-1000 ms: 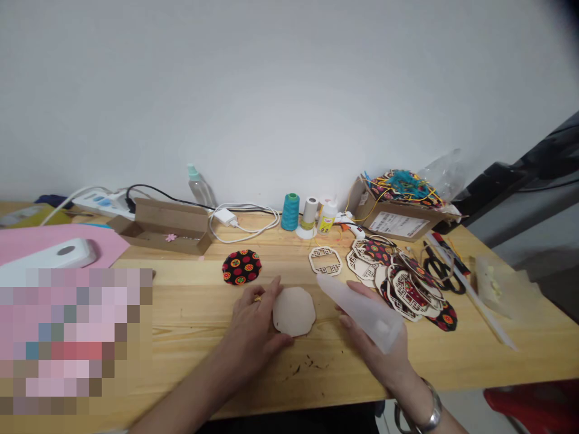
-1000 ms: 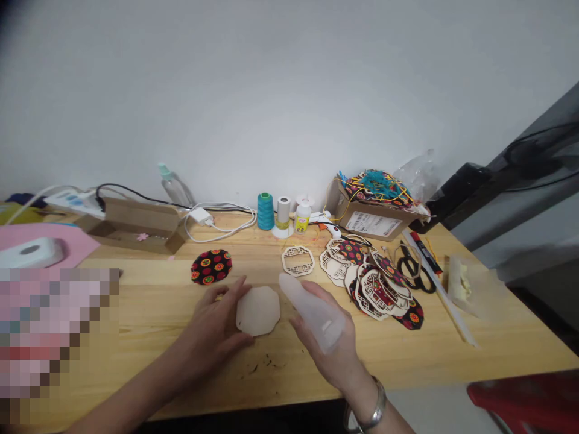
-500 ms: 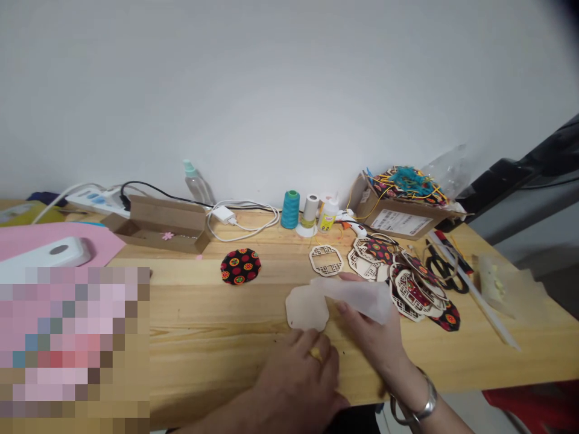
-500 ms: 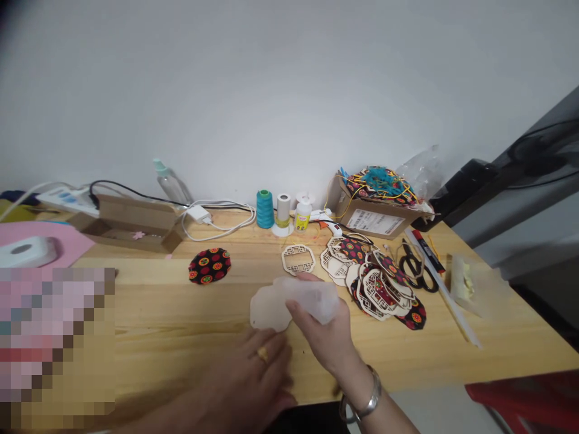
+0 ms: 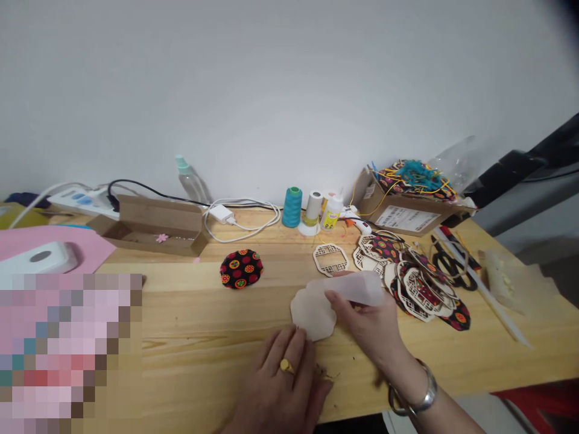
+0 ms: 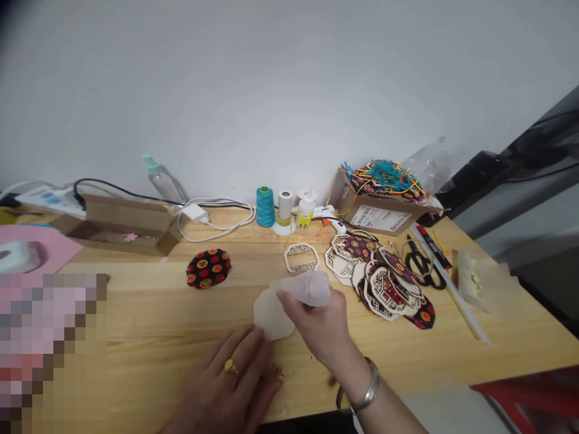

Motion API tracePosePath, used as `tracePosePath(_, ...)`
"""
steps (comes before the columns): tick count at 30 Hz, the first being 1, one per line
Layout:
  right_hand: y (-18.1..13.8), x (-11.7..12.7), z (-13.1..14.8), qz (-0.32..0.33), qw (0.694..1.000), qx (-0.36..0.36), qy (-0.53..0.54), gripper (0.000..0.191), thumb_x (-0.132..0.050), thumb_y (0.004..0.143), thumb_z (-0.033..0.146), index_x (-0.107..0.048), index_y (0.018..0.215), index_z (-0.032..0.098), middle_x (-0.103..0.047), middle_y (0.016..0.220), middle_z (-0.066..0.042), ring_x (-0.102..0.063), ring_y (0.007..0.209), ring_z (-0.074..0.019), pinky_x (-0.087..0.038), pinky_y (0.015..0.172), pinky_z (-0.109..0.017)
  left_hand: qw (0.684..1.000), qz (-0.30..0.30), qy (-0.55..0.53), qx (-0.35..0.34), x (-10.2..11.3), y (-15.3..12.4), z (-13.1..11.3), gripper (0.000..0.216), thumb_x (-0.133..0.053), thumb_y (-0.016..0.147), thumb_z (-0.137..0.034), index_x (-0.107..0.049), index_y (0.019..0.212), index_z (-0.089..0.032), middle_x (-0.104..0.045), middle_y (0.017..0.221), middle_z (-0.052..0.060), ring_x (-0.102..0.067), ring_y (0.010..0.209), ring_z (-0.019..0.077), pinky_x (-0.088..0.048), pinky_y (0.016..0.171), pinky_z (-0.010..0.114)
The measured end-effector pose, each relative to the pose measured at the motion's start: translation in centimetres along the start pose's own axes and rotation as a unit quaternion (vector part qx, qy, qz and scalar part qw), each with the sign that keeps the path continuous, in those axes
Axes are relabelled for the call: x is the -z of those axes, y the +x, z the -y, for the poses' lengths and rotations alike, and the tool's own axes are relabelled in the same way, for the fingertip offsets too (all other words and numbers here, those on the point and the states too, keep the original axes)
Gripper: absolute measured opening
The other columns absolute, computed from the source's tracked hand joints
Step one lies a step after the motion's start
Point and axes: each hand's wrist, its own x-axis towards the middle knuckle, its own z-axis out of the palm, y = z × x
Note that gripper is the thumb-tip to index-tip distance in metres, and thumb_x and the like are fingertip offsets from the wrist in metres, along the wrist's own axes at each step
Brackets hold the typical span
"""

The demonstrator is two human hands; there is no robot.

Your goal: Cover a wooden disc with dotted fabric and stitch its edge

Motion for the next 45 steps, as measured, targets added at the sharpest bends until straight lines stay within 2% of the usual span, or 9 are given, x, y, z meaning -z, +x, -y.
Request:
tracePosePath(3, 0.0, -0.2, -0.1, -0.002, 1.0, 0.006, -0.022, 0.025, -0.068, 0.071, 0.035, -0.066, 0.085, 0.015, -0.069, 0.073, -0.005, -0.063, 0.063, -0.0172, -0.054, 0.058, -0.026, 1.0, 0.003, -0.013, -0.005, -0.5, -0.4, 0.0, 0.029, -0.059, 0.076, -0.027, -0.068, 0.096, -0.008, -0.07, 0.1, 0.017, -0.062, 0.097, 0.033, -0.055, 0.078, 0.044)
tracePosePath(6, 0.0, -0.4, -0.3, -0.002, 0.998, 0.005, -0.055, 0.023, -0.067, 0.072, 0.038, -0.066, 0.073, 0.015, -0.067, 0.064, -0.004, -0.063, 0.061, -0.0179, -0.053, 0.055, -0.027, 1.0, 0.017, -0.017, -0.008, -0.7, -0.6, 0.2, 0.032, -0.059, 0.076, -0.028, -0.067, 0.1, -0.008, -0.07, 0.101, 0.016, -0.062, 0.099, 0.033, -0.055, 0.08, 0.045)
tracePosePath(9, 0.0, -0.6, -0.4, 0.003, 0.997, 0.008, -0.081, 0.028, -0.064, 0.073, 0.04, -0.062, 0.059, 0.016, -0.064, 0.058, -0.004, -0.062, 0.059, -0.0176, -0.052, 0.053, -0.026, 0.999, 0.04, -0.016, -0.009, -1.0, -0.8, 0.5, 0.035, -0.058, 0.077, -0.028, -0.065, 0.106, -0.008, -0.069, 0.106, 0.015, -0.06, 0.102, 0.0329, -0.054, 0.083, 0.045)
tracePosePath(13, 0.2, -0.9, -0.3, 0.008, 0.993, 0.016, -0.116, 0.034, -0.062, 0.074, 0.042, -0.058, 0.053, 0.016, -0.061, 0.052, -0.003, -0.059, 0.051, -0.0157, -0.049, 0.048, -0.025, 0.999, 0.042, -0.019, -0.012, -1.3, -0.9, 0.5, 0.034, -0.059, 0.077, -0.027, -0.065, 0.104, -0.008, -0.07, 0.103, 0.015, -0.062, 0.099, 0.0331, -0.055, 0.081, 0.046)
tracePosePath(20, 0.5, -1.1, -0.3, 0.006, 0.986, 0.041, -0.16, 0.033, -0.059, 0.075, 0.041, -0.06, 0.054, 0.015, -0.061, 0.051, -0.003, -0.055, 0.045, -0.0129, -0.044, 0.043, -0.021, 1.0, -0.004, -0.025, -0.004, -1.4, -0.5, 0.2, 0.028, -0.058, 0.077, -0.024, -0.068, 0.098, -0.008, -0.071, 0.097, 0.016, -0.064, 0.093, 0.0341, -0.057, 0.074, 0.049)
tracePosePath(28, 0.6, -1.0, -0.4, -0.004, 0.979, 0.062, -0.195, 0.035, -0.058, 0.075, 0.042, -0.059, 0.053, 0.015, -0.058, 0.048, -0.003, -0.053, 0.042, -0.0123, -0.043, 0.043, -0.021, 1.0, -0.002, -0.018, 0.0, -1.2, -0.3, 0.2, 0.027, -0.056, 0.078, -0.025, -0.069, 0.097, -0.01, -0.071, 0.099, 0.014, -0.064, 0.093, 0.0327, -0.056, 0.074, 0.046)
tracePosePath(40, 0.4, 0.6, -1.8, -0.021, 0.99, 0.004, -0.142, 0.031, -0.061, 0.074, 0.042, -0.06, 0.06, 0.015, -0.064, 0.06, -0.006, -0.058, 0.052, -0.0148, -0.046, 0.048, -0.023, 1.0, 0.007, -0.016, -0.002, -1.2, -0.2, 0.2, 0.027, -0.057, 0.078, -0.027, -0.068, 0.097, -0.011, -0.07, 0.101, 0.015, -0.062, 0.098, 0.0337, -0.056, 0.076, 0.046)
tracePosePath(45, 0.4, 0.3, -1.4, -0.017, 0.985, 0.024, -0.169, 0.031, -0.061, 0.074, 0.041, -0.06, 0.058, 0.014, -0.062, 0.057, -0.005, -0.056, 0.05, -0.0142, -0.045, 0.049, -0.024, 0.999, 0.016, -0.026, -0.013, -0.8, 0.1, 0.3, 0.026, -0.056, 0.08, -0.03, -0.069, 0.095, -0.013, -0.071, 0.096, 0.012, -0.061, 0.101, 0.0327, -0.056, 0.08, 0.046)
